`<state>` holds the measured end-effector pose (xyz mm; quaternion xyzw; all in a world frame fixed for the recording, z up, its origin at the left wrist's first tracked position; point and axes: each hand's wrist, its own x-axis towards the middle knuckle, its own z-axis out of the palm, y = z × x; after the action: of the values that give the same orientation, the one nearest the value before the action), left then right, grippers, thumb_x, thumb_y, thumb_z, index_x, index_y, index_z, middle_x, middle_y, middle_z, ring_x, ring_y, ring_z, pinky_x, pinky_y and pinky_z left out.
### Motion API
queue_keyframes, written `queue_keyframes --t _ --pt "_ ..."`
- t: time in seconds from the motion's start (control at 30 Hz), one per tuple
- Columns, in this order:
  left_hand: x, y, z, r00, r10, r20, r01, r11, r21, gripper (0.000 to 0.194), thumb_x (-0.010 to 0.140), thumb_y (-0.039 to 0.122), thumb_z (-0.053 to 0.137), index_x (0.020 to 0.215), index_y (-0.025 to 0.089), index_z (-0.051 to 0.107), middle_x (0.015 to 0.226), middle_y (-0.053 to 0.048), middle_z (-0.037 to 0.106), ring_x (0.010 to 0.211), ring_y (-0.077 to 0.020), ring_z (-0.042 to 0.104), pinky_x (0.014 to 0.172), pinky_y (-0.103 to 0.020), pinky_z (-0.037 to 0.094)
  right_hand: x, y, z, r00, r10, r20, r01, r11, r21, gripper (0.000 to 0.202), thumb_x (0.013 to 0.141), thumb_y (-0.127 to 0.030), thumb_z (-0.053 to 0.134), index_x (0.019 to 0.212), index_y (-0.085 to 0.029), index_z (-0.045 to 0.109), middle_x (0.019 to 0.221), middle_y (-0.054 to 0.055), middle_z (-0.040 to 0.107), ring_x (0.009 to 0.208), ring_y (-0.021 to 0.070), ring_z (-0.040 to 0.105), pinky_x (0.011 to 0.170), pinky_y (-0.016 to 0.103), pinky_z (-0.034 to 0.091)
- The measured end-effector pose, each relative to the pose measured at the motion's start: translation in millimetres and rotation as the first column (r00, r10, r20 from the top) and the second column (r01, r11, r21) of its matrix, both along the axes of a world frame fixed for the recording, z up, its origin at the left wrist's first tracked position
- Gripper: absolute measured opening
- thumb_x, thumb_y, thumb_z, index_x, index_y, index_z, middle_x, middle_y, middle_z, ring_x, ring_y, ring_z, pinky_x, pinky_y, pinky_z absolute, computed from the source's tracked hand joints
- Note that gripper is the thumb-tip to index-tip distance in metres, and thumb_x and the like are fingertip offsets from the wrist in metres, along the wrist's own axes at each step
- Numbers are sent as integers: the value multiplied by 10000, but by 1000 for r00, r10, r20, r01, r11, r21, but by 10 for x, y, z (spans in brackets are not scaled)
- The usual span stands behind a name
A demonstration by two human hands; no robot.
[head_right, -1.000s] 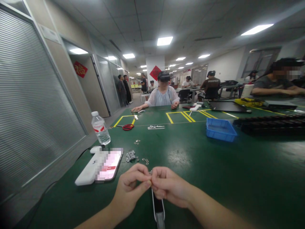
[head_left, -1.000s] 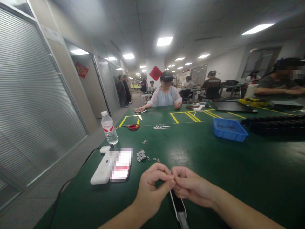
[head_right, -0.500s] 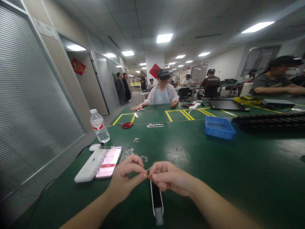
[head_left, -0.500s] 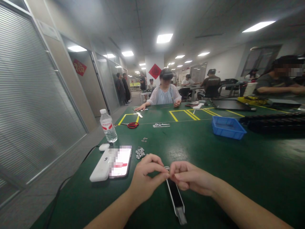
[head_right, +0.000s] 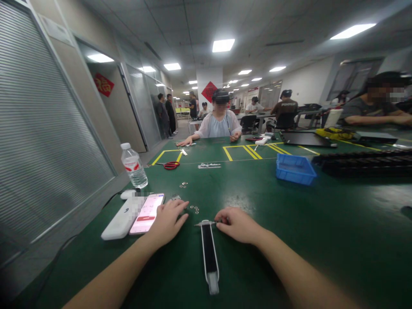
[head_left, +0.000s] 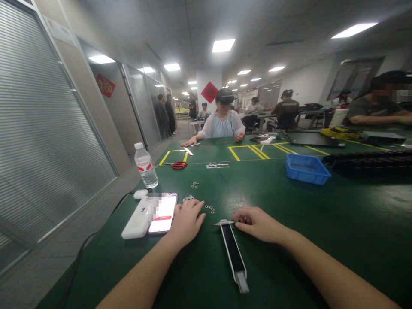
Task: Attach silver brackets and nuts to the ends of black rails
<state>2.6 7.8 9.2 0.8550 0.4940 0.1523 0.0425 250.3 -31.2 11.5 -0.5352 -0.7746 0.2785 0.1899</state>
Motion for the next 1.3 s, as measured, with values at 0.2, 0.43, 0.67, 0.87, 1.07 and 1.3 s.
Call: queue_keyframes --t 0.2,0.43,0.67,0.87,1.07,1.3 --pt "-46 44 -21 993 104 -63 -103 995 11 360 898 237 510 1253 225 573 1251 -119 550 1173 -301 476 937 -494 351 29 18 -43 999 10 -39 -10 1000 -9 123 858 -215 567 886 -144 663 747 18 560 642 122 485 600 241 382" --pt "17 33 -8 996 41 -84 -39 999 30 390 923 343 492 1309 318 547 1432 -102 422 1289 -340 361 984 -553 316 -3 16 -30 1000 32 2 -32 999 7 120 842 -204 567 896 -150 660 721 7 545 623 116 470 585 232 359" --pt "38 -7 2 995 -24 -92 29 999 46 259 911 286 508 1101 297 684 1393 -66 488 1277 -342 371 991 -577 281 -9 24 -42 998 48 31 -49 998 47 156 858 -247 551 887 -159 677 726 15 540 633 126 464 588 242 349" --pt "37 -17 39 997 -60 -40 61 997 42 179 857 160 543 868 233 707 1207 -66 616 1161 -287 472 940 -511 292 -11 17 -45 999 38 30 -40 998 51 143 855 -239 559 878 -165 679 735 19 545 652 134 475 601 246 353" --pt "44 -45 57 990 -122 -66 125 992 35 208 870 120 510 832 202 697 993 -59 693 1037 -255 533 937 -502 256 -10 22 -51 998 40 39 -43 997 58 136 860 -241 561 879 -165 672 746 18 551 659 133 481 612 247 354" --pt "51 -76 91 975 -175 -140 185 981 62 250 877 106 496 794 211 707 893 -51 715 986 -255 550 970 -530 217 -15 9 -27 998 45 34 -47 997 61 170 877 -253 543 889 -162 685 763 34 567 679 146 494 619 257 363"
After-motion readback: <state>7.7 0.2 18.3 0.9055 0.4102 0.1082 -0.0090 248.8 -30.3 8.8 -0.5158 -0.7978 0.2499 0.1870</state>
